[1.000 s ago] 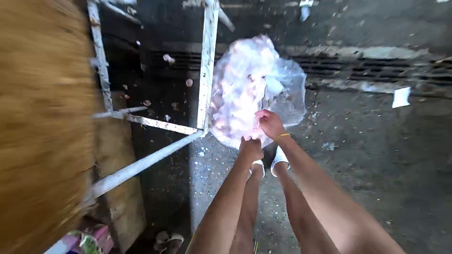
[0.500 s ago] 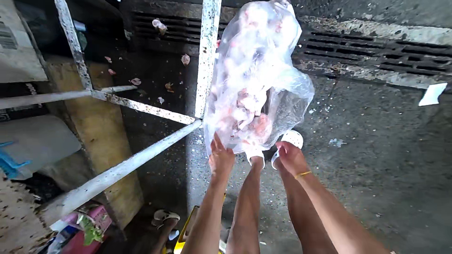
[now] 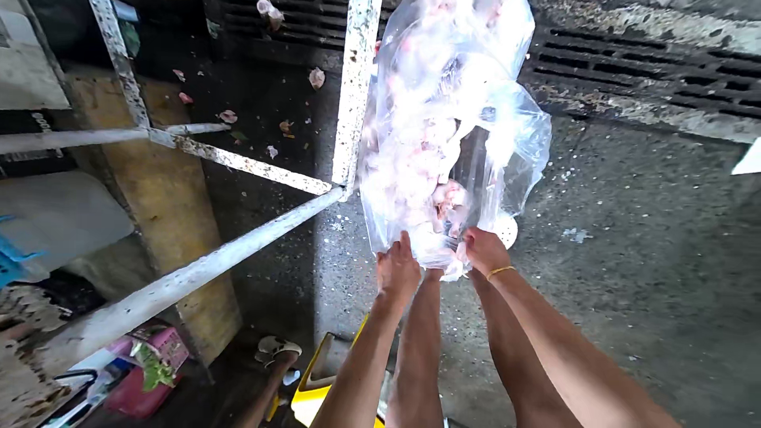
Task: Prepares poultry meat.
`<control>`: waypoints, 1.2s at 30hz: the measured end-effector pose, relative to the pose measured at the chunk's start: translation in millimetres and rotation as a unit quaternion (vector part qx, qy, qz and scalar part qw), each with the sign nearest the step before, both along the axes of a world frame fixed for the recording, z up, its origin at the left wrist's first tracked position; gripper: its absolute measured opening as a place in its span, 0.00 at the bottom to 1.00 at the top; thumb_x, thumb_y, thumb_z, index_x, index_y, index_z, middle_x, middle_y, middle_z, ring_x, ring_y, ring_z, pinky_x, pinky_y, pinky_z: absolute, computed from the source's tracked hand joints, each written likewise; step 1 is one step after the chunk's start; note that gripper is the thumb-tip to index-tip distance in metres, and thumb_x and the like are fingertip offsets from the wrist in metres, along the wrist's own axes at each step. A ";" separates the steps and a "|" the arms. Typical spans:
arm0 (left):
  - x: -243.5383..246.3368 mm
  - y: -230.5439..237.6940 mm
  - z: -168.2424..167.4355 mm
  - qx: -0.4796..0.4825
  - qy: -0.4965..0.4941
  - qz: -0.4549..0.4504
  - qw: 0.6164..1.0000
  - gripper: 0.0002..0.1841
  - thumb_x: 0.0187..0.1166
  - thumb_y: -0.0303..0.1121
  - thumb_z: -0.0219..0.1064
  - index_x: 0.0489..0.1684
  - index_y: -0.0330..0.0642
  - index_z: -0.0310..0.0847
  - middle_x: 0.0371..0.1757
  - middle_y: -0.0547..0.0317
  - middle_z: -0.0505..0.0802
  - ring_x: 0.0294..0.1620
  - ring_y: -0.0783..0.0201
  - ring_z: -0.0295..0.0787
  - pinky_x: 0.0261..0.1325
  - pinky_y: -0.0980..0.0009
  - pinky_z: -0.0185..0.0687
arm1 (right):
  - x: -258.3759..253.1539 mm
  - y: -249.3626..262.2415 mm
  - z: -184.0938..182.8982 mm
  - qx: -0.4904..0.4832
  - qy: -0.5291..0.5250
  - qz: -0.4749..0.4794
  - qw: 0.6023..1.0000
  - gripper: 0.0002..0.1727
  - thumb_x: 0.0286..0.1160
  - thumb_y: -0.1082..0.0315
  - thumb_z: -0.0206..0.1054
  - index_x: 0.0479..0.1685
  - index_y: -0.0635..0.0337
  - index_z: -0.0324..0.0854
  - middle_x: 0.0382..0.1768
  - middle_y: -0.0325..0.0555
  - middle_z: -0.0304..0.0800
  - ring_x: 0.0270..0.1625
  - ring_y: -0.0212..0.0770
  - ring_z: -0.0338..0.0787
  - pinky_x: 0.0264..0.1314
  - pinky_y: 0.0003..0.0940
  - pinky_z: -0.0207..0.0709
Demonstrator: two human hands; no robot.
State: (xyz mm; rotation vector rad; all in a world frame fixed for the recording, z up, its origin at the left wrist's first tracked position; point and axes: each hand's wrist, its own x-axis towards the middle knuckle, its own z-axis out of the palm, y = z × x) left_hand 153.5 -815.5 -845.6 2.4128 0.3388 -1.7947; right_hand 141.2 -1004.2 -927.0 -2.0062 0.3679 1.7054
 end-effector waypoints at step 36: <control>6.6 57.0 0.2 0.130 -0.121 0.109 0.978 0.40 0.86 0.43 0.61 0.97 0.49 0.45 0.65 0.39 0.89 0.58 0.45 0.91 0.63 0.48 0.84 | 42.1 128.3 -13.5 0.090 0.036 0.181 0.979 0.27 0.82 0.43 0.60 0.78 0.37 0.78 0.68 0.59 0.87 0.72 0.66 0.83 0.70 0.77 0.65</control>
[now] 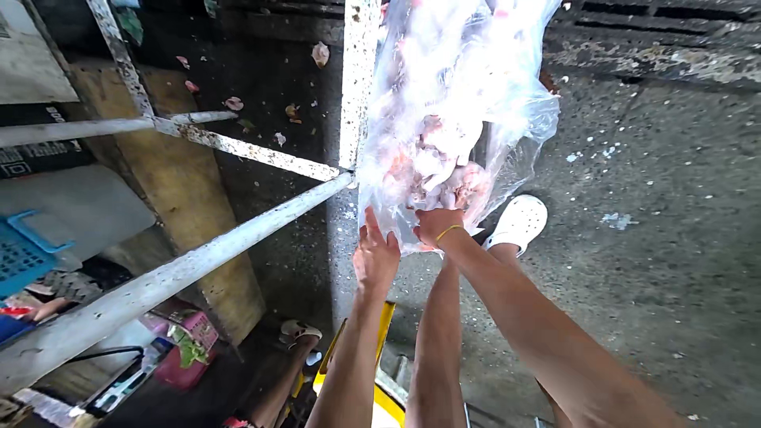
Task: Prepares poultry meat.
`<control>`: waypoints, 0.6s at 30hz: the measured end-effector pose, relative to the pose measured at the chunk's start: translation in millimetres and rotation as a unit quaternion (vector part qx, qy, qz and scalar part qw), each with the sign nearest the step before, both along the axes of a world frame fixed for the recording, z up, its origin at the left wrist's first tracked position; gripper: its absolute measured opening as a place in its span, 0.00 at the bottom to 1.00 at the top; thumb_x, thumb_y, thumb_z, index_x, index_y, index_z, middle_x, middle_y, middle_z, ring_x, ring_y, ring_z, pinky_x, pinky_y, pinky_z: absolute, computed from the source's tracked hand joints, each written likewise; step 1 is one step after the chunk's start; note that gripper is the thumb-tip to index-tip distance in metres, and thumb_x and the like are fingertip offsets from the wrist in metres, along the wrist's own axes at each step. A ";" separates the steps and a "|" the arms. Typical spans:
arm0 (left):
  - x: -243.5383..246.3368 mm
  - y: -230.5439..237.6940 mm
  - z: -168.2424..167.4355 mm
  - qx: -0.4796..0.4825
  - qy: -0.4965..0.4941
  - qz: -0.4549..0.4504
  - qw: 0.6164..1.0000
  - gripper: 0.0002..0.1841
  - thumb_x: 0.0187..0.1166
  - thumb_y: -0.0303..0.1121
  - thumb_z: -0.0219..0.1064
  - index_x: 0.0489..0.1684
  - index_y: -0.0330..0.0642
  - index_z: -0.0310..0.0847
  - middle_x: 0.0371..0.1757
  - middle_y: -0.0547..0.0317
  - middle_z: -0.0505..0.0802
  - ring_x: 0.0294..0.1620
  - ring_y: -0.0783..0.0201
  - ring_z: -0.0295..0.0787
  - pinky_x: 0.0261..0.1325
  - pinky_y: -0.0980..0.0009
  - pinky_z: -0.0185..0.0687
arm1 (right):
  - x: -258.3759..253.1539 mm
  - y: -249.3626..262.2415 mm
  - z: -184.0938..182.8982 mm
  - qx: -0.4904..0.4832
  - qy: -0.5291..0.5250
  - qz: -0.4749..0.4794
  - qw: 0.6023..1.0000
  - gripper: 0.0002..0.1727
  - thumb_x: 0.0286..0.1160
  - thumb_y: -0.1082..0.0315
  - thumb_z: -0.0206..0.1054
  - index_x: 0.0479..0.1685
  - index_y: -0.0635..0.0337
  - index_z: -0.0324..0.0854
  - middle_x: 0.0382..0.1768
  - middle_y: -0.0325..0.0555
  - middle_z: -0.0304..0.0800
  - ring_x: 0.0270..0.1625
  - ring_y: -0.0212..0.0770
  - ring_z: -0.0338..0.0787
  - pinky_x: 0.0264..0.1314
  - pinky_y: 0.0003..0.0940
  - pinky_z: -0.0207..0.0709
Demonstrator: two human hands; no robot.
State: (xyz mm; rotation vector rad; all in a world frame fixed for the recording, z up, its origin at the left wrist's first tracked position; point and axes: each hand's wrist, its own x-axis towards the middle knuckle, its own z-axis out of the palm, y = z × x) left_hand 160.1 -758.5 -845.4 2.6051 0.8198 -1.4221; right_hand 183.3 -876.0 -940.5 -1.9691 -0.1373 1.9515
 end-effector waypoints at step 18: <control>-0.5 -40.1 51.3 -0.096 0.058 -0.063 0.992 0.38 0.82 0.36 0.61 0.95 0.42 0.51 0.74 0.43 0.86 0.74 0.46 0.83 0.79 0.49 0.71 | 53.7 -120.8 160.9 0.025 -0.158 -0.142 0.977 0.20 0.81 0.49 0.60 0.31 0.55 0.86 0.36 0.52 0.90 0.47 0.55 0.90 0.46 0.63 0.75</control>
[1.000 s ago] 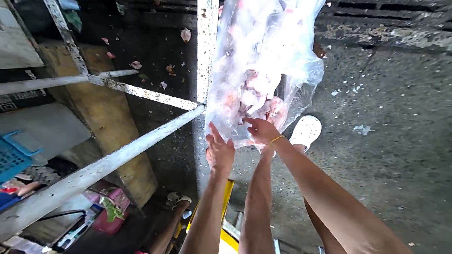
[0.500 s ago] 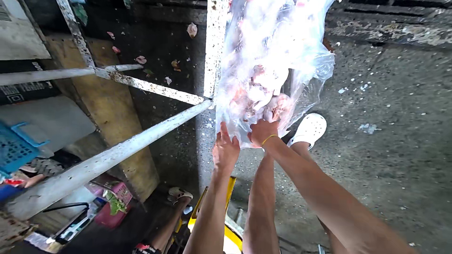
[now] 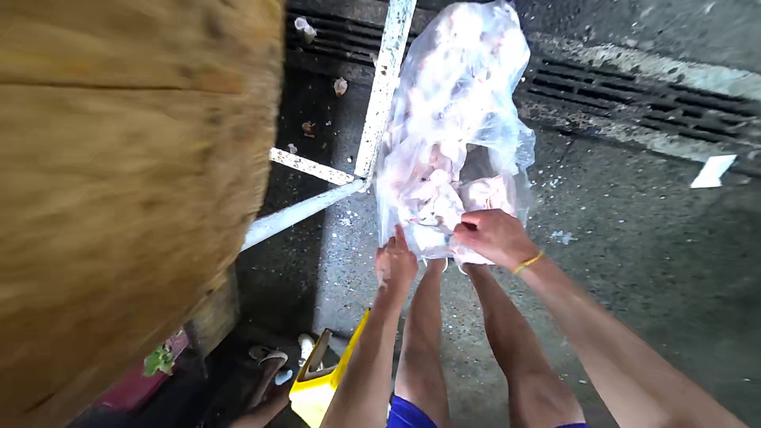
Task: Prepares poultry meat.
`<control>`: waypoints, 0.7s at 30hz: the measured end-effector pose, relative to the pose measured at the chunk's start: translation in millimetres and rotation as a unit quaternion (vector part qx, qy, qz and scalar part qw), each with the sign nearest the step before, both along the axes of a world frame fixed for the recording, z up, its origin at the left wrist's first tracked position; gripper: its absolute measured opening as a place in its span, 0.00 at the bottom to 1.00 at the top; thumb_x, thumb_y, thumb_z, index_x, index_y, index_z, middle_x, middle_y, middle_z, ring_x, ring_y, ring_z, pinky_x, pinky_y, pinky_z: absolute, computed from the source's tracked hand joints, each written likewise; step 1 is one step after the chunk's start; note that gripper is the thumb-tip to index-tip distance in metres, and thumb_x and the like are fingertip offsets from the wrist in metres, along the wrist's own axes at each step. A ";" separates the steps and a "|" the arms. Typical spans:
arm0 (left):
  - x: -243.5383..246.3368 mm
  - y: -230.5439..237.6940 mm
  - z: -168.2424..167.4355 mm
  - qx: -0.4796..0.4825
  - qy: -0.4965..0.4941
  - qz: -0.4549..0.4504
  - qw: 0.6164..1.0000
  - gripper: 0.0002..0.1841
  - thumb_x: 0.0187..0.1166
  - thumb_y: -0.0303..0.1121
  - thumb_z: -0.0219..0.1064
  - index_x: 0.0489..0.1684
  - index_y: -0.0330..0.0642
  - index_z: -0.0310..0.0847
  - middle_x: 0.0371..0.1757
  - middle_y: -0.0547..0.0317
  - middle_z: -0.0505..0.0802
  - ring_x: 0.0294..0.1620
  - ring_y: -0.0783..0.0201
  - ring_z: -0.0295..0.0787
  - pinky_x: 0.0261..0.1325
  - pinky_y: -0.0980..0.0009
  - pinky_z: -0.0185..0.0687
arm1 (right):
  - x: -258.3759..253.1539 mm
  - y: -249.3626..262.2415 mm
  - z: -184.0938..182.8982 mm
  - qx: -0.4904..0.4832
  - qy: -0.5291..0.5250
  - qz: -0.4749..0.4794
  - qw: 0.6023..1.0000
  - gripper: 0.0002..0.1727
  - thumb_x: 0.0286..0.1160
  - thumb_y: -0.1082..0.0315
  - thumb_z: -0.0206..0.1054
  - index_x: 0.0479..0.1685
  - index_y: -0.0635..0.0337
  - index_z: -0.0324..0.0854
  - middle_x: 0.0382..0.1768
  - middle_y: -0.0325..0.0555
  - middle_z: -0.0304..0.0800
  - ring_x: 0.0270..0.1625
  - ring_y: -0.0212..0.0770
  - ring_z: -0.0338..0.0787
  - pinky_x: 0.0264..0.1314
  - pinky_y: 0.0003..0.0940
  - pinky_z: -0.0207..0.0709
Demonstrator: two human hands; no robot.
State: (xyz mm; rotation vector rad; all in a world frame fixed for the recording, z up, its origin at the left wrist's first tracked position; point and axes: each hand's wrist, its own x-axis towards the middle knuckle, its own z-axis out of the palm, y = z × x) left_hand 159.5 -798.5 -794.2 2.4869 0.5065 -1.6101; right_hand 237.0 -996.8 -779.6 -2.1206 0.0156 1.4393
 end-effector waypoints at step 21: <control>27.5 -118.4 163.5 -0.403 -0.180 0.398 0.804 0.34 0.78 0.41 0.73 0.82 0.34 0.70 0.83 0.40 0.77 0.81 0.52 0.77 0.82 0.57 0.73 | 19.2 -96.6 275.0 0.151 -0.071 -0.503 0.848 0.18 0.74 0.68 0.55 0.13 0.43 0.72 0.08 0.27 0.69 0.10 0.24 0.67 0.13 0.21 0.68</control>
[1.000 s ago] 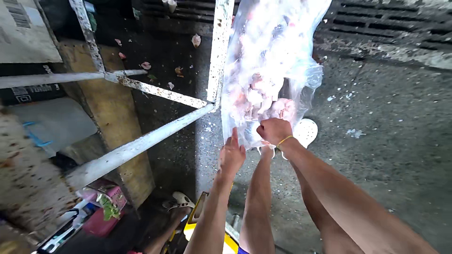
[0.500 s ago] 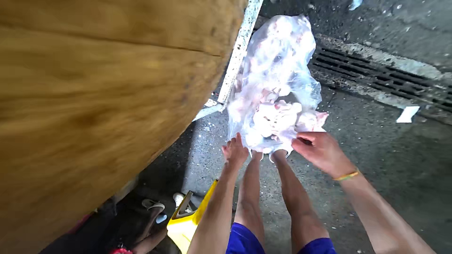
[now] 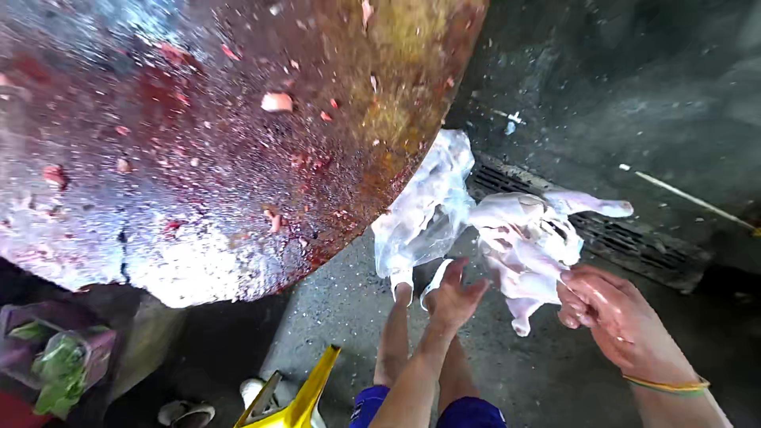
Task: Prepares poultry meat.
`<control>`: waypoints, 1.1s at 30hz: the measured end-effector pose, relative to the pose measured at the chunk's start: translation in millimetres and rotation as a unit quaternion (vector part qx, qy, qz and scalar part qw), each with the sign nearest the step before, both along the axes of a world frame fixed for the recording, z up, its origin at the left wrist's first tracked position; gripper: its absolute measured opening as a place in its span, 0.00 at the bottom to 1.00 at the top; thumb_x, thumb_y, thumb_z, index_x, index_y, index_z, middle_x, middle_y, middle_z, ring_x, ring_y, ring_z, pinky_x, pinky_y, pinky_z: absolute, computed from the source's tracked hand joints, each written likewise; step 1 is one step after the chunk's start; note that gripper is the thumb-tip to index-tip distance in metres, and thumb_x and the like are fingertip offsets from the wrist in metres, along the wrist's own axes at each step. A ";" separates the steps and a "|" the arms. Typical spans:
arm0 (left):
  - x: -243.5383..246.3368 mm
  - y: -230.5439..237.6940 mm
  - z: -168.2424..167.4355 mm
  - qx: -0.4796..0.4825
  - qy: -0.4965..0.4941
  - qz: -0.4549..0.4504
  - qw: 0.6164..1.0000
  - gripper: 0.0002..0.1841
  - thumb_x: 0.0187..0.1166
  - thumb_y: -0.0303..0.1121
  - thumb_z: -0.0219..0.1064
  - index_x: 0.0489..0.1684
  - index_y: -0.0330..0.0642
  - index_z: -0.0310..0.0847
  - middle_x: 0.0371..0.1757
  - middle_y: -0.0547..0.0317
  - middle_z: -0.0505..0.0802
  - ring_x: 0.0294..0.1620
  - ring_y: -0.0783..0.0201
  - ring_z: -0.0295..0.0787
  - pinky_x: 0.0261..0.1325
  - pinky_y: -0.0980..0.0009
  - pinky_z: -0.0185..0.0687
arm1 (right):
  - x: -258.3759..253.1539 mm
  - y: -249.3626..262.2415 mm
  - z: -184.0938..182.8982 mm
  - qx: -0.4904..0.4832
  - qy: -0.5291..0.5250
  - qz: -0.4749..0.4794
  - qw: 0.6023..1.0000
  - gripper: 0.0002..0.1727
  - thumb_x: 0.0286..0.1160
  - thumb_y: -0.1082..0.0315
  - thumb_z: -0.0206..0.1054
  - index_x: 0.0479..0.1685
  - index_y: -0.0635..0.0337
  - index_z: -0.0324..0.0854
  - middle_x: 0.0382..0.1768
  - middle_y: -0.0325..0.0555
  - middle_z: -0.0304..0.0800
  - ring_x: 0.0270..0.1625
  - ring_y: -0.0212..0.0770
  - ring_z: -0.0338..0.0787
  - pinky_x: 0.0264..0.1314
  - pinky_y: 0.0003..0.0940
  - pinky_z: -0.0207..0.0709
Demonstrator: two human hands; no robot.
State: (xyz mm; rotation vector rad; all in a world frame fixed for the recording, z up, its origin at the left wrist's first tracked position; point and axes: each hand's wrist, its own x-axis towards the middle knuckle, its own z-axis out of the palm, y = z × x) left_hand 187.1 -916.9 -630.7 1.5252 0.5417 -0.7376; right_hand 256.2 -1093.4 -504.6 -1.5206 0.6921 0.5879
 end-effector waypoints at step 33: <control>29.6 -31.4 56.1 -0.012 -0.108 -0.117 0.987 0.22 0.66 0.29 0.76 0.60 0.30 0.85 0.65 0.41 0.87 0.67 0.53 0.85 0.73 0.57 0.79 | -45.3 -27.0 97.3 0.016 -0.089 0.116 0.989 0.17 0.71 0.62 0.65 0.13 0.37 0.72 0.11 0.22 0.68 0.14 0.20 0.67 0.17 0.18 0.63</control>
